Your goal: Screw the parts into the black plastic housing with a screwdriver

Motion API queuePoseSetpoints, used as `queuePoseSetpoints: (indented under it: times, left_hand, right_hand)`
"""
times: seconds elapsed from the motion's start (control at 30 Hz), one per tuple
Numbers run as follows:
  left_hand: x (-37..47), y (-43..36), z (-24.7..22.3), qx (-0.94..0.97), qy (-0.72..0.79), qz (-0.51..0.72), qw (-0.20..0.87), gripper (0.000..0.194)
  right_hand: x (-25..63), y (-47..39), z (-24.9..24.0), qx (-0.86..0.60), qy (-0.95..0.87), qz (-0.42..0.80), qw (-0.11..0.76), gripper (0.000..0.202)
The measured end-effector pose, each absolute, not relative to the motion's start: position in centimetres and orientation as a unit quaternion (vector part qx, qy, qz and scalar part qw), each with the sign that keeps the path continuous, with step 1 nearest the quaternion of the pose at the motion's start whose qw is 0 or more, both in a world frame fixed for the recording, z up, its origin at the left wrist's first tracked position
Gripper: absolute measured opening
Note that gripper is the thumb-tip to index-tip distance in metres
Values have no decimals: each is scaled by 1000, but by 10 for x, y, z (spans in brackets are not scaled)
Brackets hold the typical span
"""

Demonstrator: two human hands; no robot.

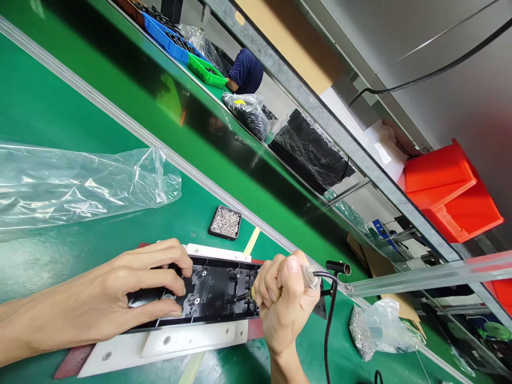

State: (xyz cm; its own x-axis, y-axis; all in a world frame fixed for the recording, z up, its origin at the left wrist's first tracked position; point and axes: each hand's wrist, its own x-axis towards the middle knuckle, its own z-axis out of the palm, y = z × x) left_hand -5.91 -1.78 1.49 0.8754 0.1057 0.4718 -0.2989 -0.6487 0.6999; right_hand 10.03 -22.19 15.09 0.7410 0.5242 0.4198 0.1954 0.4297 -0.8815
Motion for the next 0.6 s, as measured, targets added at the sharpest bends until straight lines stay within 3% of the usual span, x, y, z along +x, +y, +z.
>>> queuePoseSetpoints:
  times: [0.6]
  left_hand:
    - [-57,-13,11,871,-59,265,408,22]
  right_hand:
    - [102,-226,146,-549,-350,104,752,61]
